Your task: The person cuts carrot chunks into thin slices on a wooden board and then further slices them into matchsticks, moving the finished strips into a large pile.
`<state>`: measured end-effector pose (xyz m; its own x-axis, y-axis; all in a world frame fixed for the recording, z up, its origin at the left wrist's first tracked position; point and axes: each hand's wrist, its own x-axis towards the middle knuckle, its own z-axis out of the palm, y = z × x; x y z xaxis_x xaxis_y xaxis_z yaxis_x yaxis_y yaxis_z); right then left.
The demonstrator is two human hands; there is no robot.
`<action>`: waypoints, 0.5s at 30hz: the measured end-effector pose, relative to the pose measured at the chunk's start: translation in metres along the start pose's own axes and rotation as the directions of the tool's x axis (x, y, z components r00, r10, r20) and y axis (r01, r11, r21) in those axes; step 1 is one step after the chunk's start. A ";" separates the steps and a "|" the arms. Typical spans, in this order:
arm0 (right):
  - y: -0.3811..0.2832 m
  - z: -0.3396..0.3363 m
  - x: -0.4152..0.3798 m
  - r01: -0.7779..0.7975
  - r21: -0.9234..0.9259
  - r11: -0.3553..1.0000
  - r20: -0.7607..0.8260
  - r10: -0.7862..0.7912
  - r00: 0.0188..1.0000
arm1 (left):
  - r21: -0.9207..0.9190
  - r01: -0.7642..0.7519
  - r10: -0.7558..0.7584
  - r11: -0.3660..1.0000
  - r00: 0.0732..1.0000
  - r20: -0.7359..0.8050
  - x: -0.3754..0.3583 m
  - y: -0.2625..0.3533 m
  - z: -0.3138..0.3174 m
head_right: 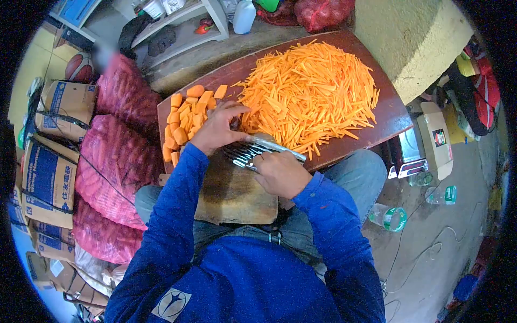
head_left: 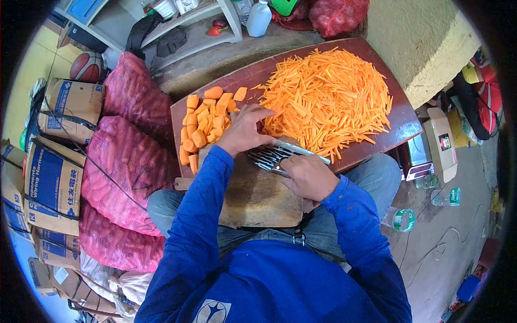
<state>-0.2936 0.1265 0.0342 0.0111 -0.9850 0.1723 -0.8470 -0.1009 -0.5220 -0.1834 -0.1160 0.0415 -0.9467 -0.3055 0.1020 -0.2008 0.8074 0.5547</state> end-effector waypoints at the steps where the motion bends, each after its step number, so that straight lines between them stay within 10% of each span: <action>1: 0.000 0.000 0.000 0.001 -0.002 1.000 0.000 -0.001 1.000 | 0.052 0.025 -0.025 0.998 1.000 0.007 -0.001 0.002 -0.001; 15: -0.003 -0.006 0.000 -0.004 0.015 1.000 -0.006 0.004 1.000 | 0.266 0.133 -0.077 0.955 0.975 -0.211 -0.003 -0.017 -0.002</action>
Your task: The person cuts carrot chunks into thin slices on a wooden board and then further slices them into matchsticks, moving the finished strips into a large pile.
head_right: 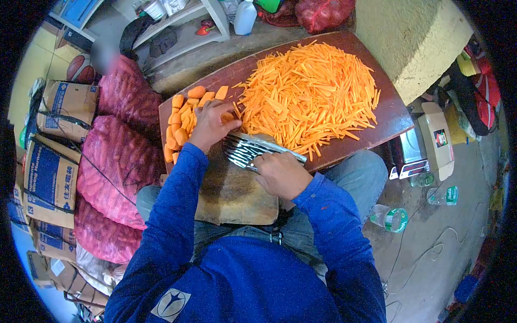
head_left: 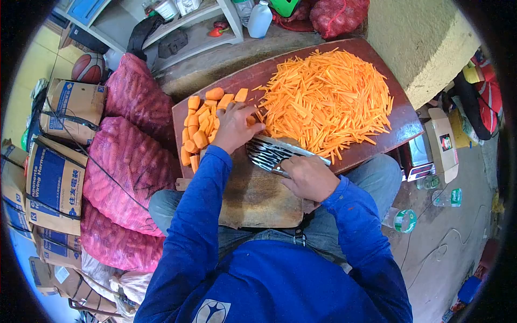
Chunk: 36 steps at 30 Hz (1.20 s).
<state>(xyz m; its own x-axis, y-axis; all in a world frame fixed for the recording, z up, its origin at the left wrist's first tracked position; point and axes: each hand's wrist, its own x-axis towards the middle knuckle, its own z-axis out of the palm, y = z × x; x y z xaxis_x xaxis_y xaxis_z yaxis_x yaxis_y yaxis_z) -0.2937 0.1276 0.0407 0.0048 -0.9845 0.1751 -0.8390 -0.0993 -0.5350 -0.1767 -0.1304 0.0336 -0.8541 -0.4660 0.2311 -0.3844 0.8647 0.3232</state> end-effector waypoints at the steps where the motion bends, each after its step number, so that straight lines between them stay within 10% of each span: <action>1: 0.001 0.002 0.000 -0.001 0.003 1.000 0.000 0.001 1.000 | 0.011 -0.008 0.007 1.000 0.999 0.033 -0.002 0.004 -0.005; 9: 0.000 0.003 -0.001 0.009 -0.015 1.000 -0.014 -0.009 1.000 | 0.096 -0.184 0.185 0.978 0.983 0.003 -0.007 0.036 -0.001; 36: -0.002 -0.003 -0.001 -0.022 -0.017 1.000 0.042 0.023 0.999 | 0.251 0.002 -0.040 0.968 0.989 0.145 0.005 -0.008 -0.008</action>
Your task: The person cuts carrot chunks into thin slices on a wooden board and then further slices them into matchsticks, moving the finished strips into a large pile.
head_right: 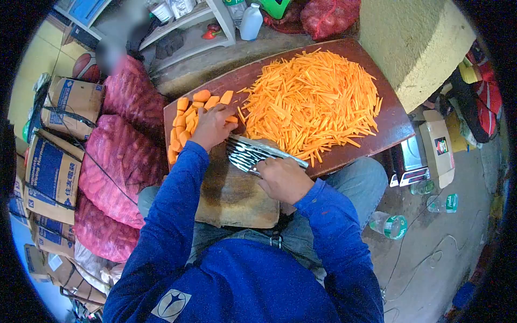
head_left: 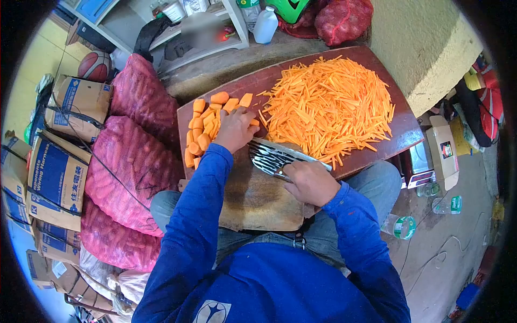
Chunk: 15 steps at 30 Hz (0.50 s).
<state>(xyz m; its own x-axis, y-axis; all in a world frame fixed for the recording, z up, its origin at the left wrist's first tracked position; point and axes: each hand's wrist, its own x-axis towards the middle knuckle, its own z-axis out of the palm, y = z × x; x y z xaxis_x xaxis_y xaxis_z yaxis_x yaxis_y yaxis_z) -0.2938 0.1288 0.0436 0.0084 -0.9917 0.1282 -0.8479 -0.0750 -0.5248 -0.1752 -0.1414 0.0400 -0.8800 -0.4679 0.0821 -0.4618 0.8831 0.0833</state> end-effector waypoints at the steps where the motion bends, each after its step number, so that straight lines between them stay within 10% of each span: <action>1: 0.000 0.000 0.000 0.000 -0.001 1.000 -0.003 0.000 1.000 | -0.023 -0.003 0.003 1.000 1.000 0.022 0.001 -0.002 0.000; 15: 0.001 -0.003 -0.003 0.015 0.017 1.000 -0.119 -0.013 0.993 | -0.381 -0.074 -0.110 0.921 0.892 -0.439 -0.067 0.009 -0.045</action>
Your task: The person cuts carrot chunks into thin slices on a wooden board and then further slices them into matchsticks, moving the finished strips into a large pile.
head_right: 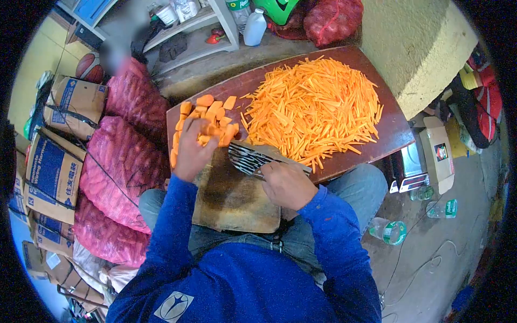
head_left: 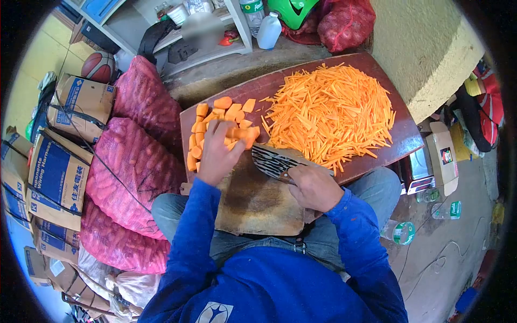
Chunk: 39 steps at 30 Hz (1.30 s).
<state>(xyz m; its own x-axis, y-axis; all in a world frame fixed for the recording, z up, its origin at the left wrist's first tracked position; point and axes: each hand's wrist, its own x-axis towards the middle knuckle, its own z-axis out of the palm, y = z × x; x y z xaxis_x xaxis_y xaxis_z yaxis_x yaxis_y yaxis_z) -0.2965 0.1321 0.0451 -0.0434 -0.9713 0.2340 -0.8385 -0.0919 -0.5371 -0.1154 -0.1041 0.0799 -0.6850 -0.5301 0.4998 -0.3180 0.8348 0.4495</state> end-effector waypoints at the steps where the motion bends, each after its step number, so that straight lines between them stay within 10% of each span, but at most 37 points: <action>1: -0.001 -0.003 0.000 0.005 0.002 1.000 0.004 -0.005 1.000 | -0.082 0.088 -0.085 0.993 0.996 0.042 -0.015 0.003 -0.008; 6: -0.014 -0.029 -0.005 -0.141 0.037 0.989 0.015 0.141 0.990 | -0.209 0.267 -0.227 0.941 0.954 0.197 -0.106 0.015 -0.011; 12: -0.033 -0.030 0.000 -0.122 0.163 0.979 0.010 0.122 0.992 | 0.114 -0.045 0.024 0.992 0.984 0.178 -0.137 0.029 0.003; 39: -0.126 -0.008 -0.035 -0.377 0.356 0.855 0.207 0.322 0.924 | -0.169 -0.021 0.022 0.985 1.000 0.006 -0.151 0.024 -0.008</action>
<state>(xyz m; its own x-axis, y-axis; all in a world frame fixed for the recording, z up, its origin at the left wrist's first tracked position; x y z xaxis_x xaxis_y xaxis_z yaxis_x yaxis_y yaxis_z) -0.1938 0.1797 0.1110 -0.1975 -0.9724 -0.1241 -0.5071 0.2097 -0.8360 -0.0142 -0.0055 0.0207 -0.6955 -0.5107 0.5053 -0.1885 0.8084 0.5576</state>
